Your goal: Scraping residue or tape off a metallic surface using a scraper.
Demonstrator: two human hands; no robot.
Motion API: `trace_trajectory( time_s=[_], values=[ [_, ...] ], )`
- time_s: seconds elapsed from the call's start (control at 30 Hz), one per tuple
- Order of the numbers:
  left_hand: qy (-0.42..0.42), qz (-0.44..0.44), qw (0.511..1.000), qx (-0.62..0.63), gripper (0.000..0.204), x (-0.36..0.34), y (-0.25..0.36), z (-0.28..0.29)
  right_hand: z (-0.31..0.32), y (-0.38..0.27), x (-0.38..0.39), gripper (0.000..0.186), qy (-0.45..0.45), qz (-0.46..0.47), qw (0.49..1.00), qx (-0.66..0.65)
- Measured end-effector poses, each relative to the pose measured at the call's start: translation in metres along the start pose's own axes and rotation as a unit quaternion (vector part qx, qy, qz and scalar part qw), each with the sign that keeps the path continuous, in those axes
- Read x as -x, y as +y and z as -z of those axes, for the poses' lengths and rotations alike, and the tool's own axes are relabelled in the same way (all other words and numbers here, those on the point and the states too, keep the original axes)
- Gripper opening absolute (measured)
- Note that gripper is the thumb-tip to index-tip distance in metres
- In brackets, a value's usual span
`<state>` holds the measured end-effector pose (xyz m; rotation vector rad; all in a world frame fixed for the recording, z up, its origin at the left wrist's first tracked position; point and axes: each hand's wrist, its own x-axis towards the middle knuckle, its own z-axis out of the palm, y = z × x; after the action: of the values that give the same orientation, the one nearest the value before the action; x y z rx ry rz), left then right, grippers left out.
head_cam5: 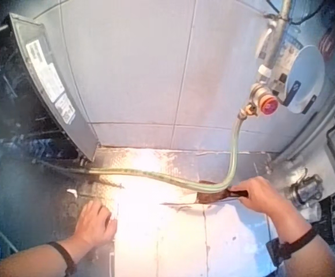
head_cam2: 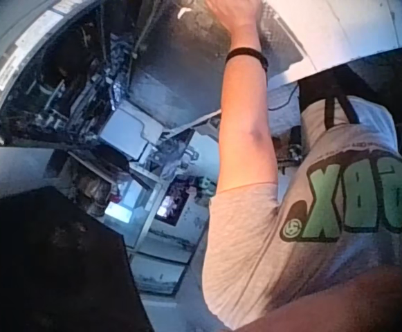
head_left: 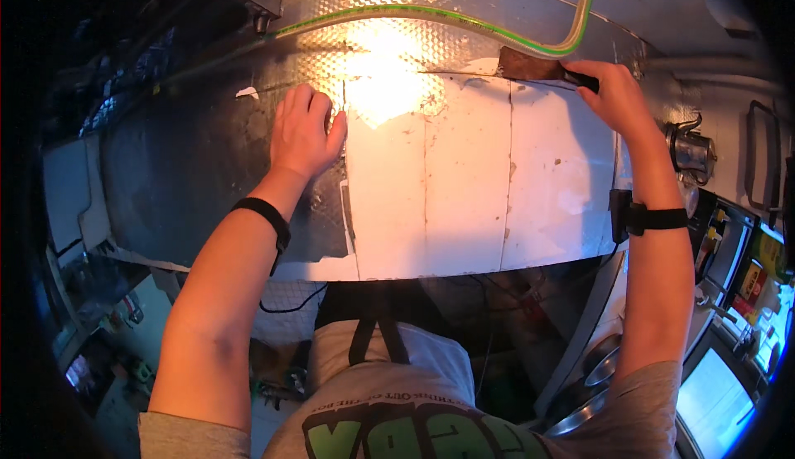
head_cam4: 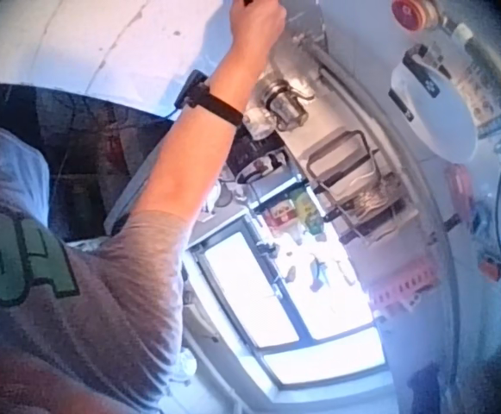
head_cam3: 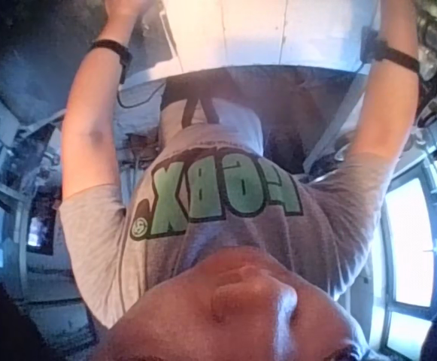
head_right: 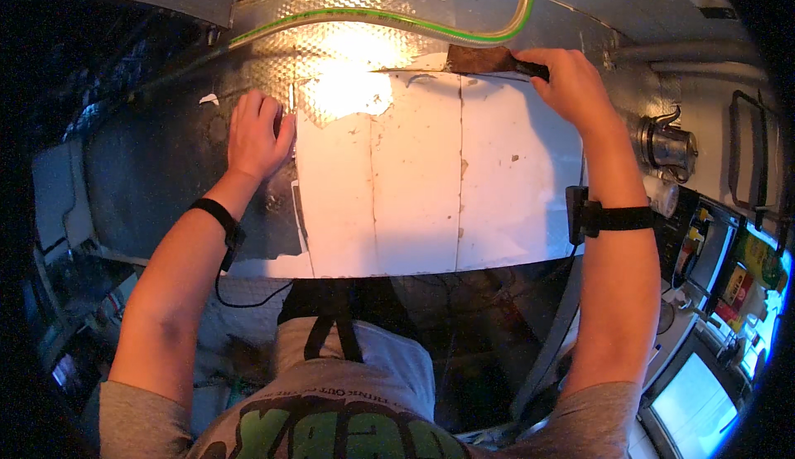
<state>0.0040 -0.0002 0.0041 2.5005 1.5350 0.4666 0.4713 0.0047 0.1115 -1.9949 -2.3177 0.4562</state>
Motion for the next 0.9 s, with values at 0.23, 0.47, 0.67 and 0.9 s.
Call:
trace_trajectory(
  time_s=[0.23,0.47,0.67,0.9],
  values=[
    [-0.006,0.011,1.000,-0.004,0.023,0.001,-0.001,-0.001,-0.021,0.000,0.001,0.045,0.007,0.001,0.998,-0.063],
    [-0.012,0.013,1.000,0.001,0.023,-0.001,0.002,0.000,-0.001,0.034,0.021,0.045,0.015,-0.018,0.998,-0.055],
    [-0.003,0.002,1.000,-0.009,0.023,0.002,-0.002,-0.001,-0.010,-0.001,0.008,0.042,0.003,-0.002,0.998,-0.067],
    [0.002,-0.001,1.000,0.001,0.024,0.000,0.000,0.000,-0.022,-0.018,0.004,0.041,0.006,0.004,0.998,-0.063]
  ],
)
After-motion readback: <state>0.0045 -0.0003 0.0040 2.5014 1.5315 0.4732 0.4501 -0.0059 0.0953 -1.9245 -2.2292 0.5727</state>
